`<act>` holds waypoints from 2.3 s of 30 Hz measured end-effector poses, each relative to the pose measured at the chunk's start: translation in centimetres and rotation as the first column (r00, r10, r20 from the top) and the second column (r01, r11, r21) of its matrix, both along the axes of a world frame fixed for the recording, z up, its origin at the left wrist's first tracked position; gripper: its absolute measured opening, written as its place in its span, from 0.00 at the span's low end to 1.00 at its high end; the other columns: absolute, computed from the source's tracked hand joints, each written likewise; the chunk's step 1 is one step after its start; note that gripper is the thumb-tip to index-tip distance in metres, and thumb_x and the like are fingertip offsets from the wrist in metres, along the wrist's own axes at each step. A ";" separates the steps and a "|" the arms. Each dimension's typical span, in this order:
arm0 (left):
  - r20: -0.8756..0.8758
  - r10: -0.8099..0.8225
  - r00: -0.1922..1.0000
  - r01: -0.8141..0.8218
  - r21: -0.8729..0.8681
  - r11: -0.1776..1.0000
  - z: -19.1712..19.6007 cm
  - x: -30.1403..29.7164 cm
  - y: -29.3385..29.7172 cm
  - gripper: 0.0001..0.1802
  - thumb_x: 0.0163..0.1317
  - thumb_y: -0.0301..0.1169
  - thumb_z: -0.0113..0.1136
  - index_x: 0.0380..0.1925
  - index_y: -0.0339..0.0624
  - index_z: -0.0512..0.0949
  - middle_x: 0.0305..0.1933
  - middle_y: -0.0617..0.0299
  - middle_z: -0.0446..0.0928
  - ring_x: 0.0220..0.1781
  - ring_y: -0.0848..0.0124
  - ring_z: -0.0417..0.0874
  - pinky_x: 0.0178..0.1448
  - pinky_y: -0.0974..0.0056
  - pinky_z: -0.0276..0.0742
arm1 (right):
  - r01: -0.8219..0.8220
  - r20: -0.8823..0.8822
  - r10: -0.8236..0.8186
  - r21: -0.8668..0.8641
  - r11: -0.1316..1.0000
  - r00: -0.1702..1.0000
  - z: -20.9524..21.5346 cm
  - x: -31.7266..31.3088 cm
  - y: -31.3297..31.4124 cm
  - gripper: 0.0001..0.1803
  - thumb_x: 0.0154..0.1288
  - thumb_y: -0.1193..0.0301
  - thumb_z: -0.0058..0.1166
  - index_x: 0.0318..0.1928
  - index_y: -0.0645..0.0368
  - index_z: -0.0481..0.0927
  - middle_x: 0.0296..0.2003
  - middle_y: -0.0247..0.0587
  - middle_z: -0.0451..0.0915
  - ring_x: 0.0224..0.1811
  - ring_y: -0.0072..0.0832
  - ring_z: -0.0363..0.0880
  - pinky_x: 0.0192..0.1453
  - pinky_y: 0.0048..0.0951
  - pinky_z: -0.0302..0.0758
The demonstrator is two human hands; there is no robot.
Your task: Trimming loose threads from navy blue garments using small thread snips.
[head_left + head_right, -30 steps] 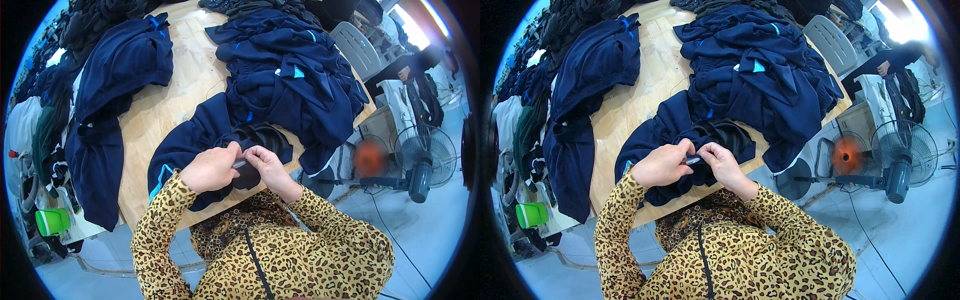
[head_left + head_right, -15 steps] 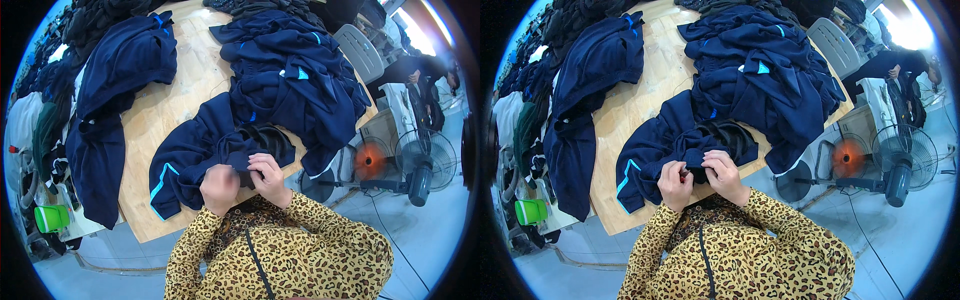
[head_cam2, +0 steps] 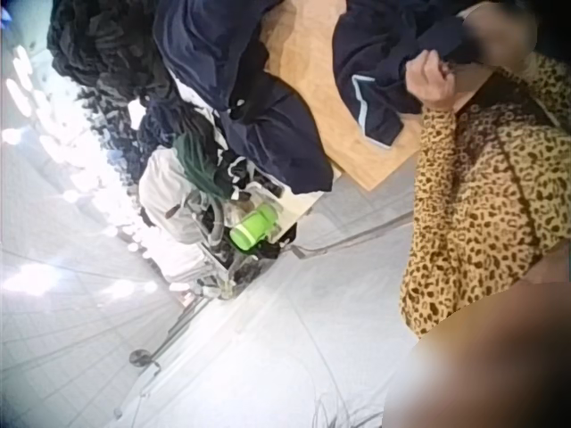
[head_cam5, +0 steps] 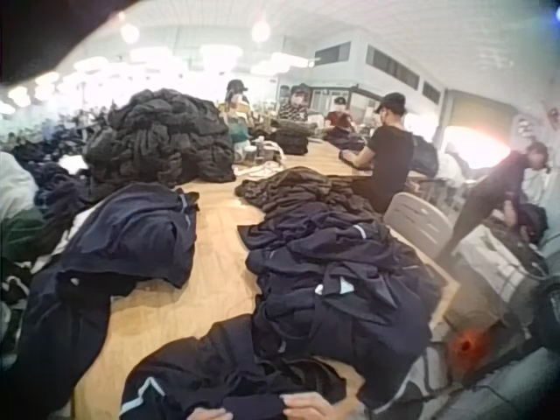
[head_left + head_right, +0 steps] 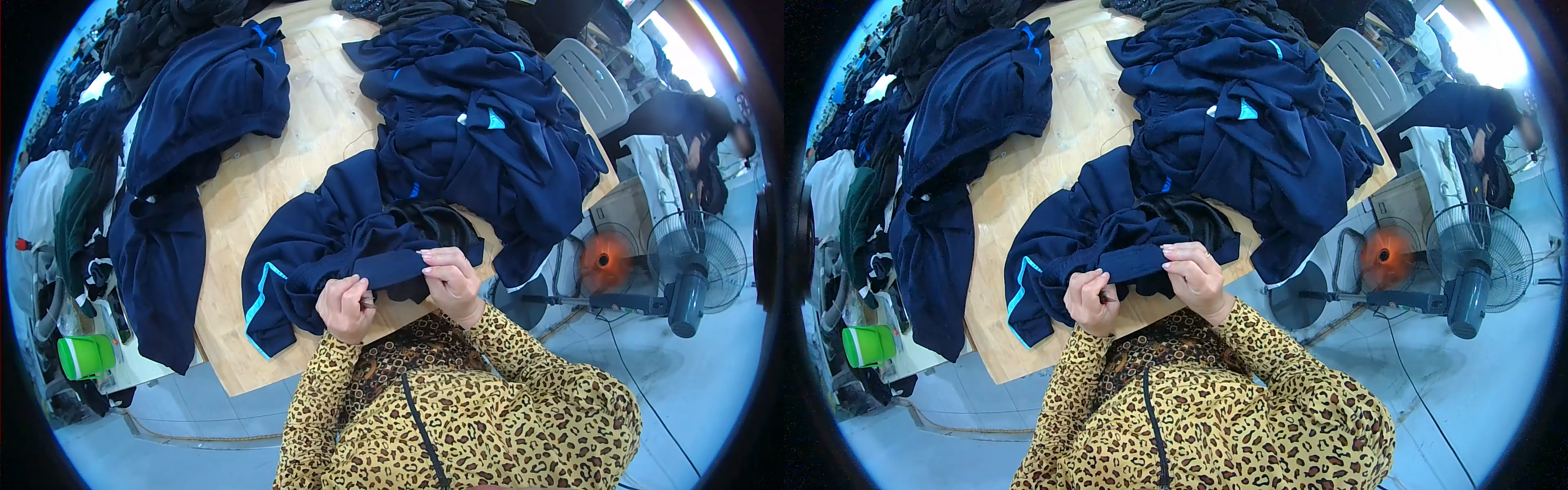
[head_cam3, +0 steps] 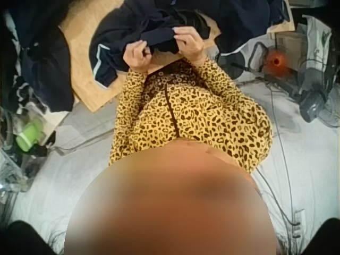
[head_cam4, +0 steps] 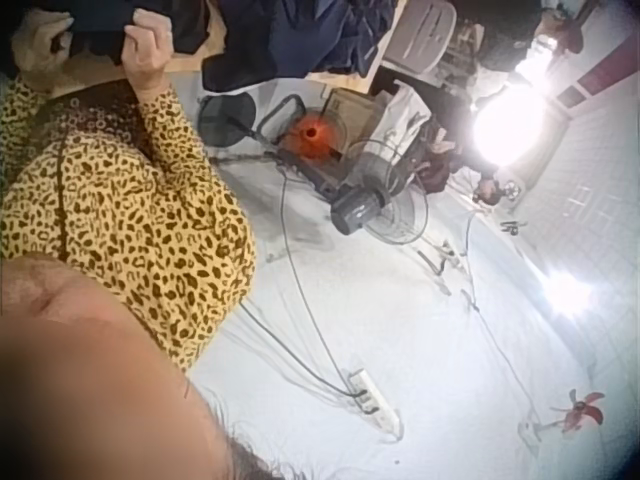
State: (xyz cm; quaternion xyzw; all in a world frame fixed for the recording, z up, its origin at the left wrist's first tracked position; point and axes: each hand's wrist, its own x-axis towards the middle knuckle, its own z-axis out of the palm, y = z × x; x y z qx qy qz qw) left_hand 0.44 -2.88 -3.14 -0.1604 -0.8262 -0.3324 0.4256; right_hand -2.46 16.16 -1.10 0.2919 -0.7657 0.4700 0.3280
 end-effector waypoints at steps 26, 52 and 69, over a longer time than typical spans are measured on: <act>-0.093 -0.074 0.993 0.068 -0.065 0.996 -0.8 0.6 -0.5 0.12 0.43 0.20 0.64 0.31 0.39 0.77 0.33 0.57 0.75 0.24 0.64 0.76 0.26 0.65 0.73 | -0.001 -0.065 0.002 0.011 1.000 0.998 -1.1 0.1 0.3 0.15 0.42 0.93 0.50 0.30 0.63 0.69 0.34 0.47 0.76 0.39 0.44 0.81 0.44 0.38 0.81; 0.000 -0.120 0.993 0.120 -0.004 0.993 0.2 1.0 -0.2 0.14 0.38 0.19 0.66 0.29 0.40 0.77 0.31 0.59 0.73 0.26 0.63 0.76 0.27 0.63 0.74 | -0.048 -0.072 0.068 0.244 0.969 0.995 0.6 0.1 0.9 0.12 0.36 0.83 0.57 0.28 0.61 0.82 0.39 0.44 0.74 0.39 0.39 0.75 0.41 0.31 0.74; 0.139 -0.294 0.946 0.304 -0.060 0.951 1.5 1.3 0.5 0.20 0.32 0.21 0.63 0.33 0.38 0.80 0.34 0.58 0.75 0.27 0.64 0.77 0.29 0.64 0.74 | 0.069 0.445 -0.017 -0.100 0.993 0.895 1.9 3.0 -2.6 0.07 0.52 0.83 0.58 0.34 0.67 0.79 0.42 0.42 0.70 0.42 0.31 0.71 0.47 0.25 0.68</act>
